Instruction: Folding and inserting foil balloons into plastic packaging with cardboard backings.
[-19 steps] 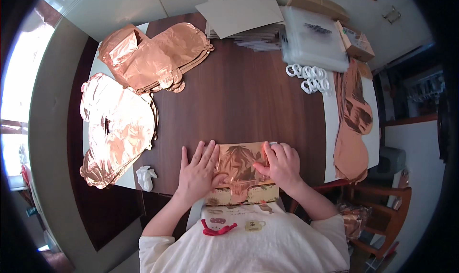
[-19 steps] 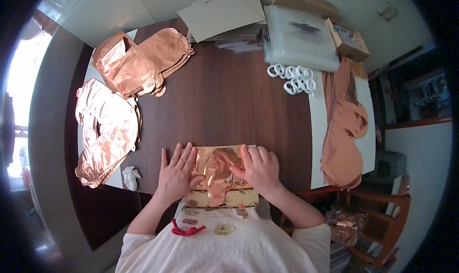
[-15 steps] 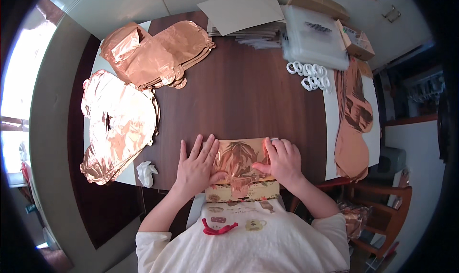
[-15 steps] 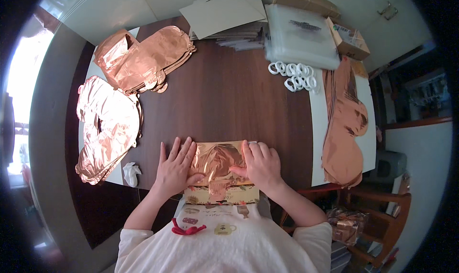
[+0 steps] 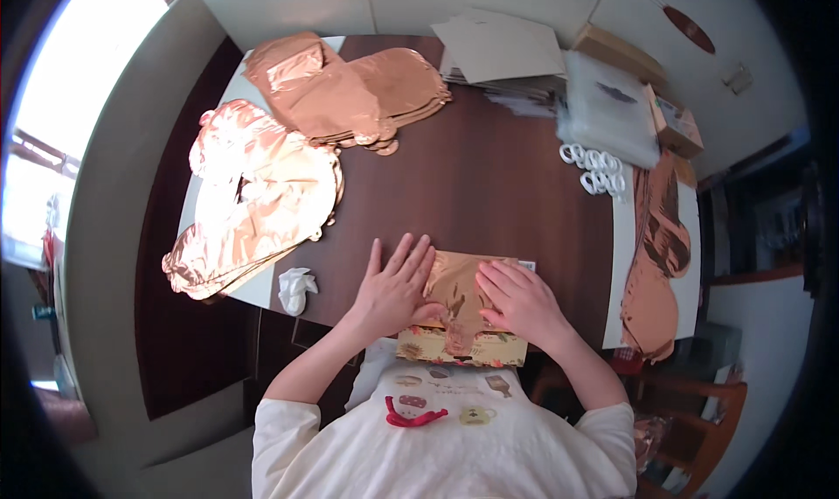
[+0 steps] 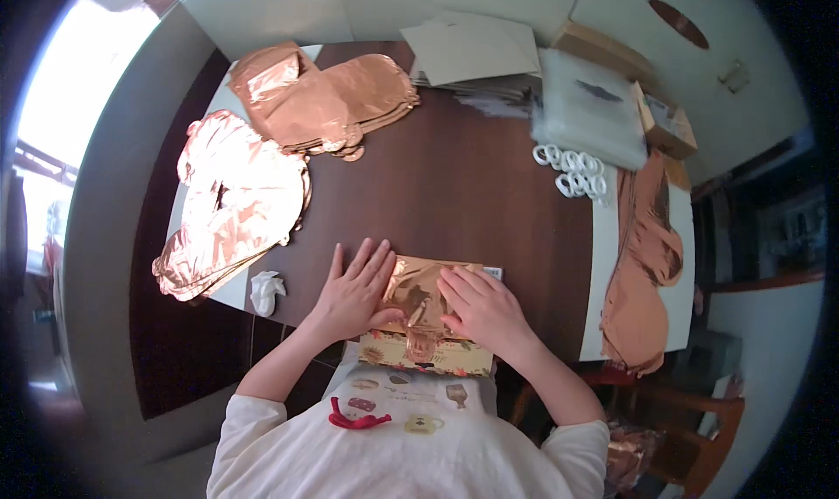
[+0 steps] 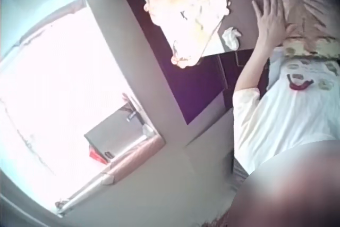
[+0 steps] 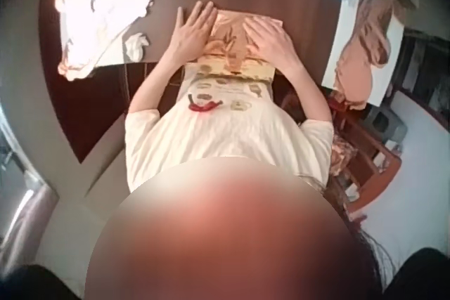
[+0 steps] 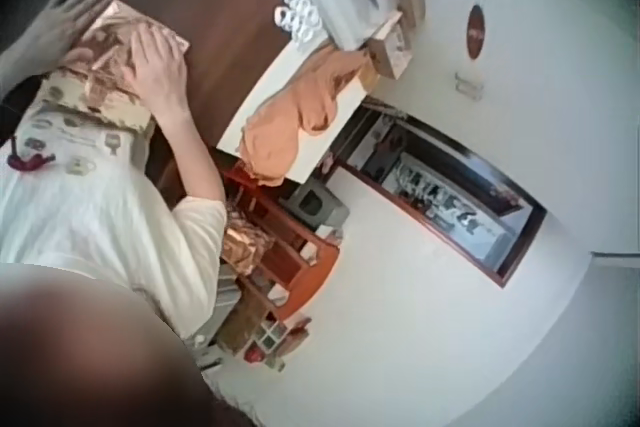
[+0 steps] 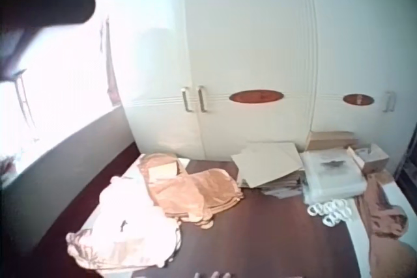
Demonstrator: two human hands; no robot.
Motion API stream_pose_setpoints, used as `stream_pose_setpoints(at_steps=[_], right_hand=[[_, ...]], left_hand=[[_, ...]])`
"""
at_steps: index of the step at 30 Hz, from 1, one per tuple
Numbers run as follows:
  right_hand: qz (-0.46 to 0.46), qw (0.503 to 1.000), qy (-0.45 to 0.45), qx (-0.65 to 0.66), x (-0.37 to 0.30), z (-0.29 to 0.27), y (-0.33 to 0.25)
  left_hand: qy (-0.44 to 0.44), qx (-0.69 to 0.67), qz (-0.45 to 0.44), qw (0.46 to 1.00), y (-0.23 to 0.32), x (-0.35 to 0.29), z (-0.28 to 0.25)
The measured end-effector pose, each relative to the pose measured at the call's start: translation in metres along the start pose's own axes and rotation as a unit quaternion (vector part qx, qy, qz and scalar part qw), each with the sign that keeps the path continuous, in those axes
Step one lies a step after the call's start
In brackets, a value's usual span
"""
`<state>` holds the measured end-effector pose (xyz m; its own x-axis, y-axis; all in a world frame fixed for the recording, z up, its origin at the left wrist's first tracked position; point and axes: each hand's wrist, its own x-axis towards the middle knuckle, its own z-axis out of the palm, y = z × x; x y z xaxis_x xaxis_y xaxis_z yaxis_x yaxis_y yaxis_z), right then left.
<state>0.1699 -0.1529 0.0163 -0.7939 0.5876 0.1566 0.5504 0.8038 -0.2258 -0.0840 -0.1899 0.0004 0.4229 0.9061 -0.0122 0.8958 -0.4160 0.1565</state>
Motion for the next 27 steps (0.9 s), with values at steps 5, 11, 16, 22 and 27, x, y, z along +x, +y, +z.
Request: stream_pose_setpoints(at_steps=[5, 11, 16, 22, 27], right_hand=[[-0.022, 0.999, -0.018, 0.015, 0.003, -0.005, 0.0], [0.012, 0.999, -0.038, 0.034, 0.003, -0.004, -0.002], [-0.107, 0.983, 0.031, 0.148, 0.035, -0.027, 0.002], [-0.299, 0.943, 0.061, 0.128, 0.161, 0.01, -0.084], [-0.401, 0.912, 0.076, 0.041, 0.208, 0.089, -0.138]], left_hand=[[0.067, -0.031, 0.051, 0.996, 0.016, 0.022, -0.003], [0.044, -0.092, 0.153, 0.983, 0.021, 0.044, 0.022], [0.043, -0.092, 0.162, 0.982, 0.019, 0.045, 0.024], [0.074, -0.276, 0.216, 0.934, 0.012, 0.054, 0.079], [-0.029, 0.025, 0.199, 0.979, 0.017, 0.05, 0.022]])
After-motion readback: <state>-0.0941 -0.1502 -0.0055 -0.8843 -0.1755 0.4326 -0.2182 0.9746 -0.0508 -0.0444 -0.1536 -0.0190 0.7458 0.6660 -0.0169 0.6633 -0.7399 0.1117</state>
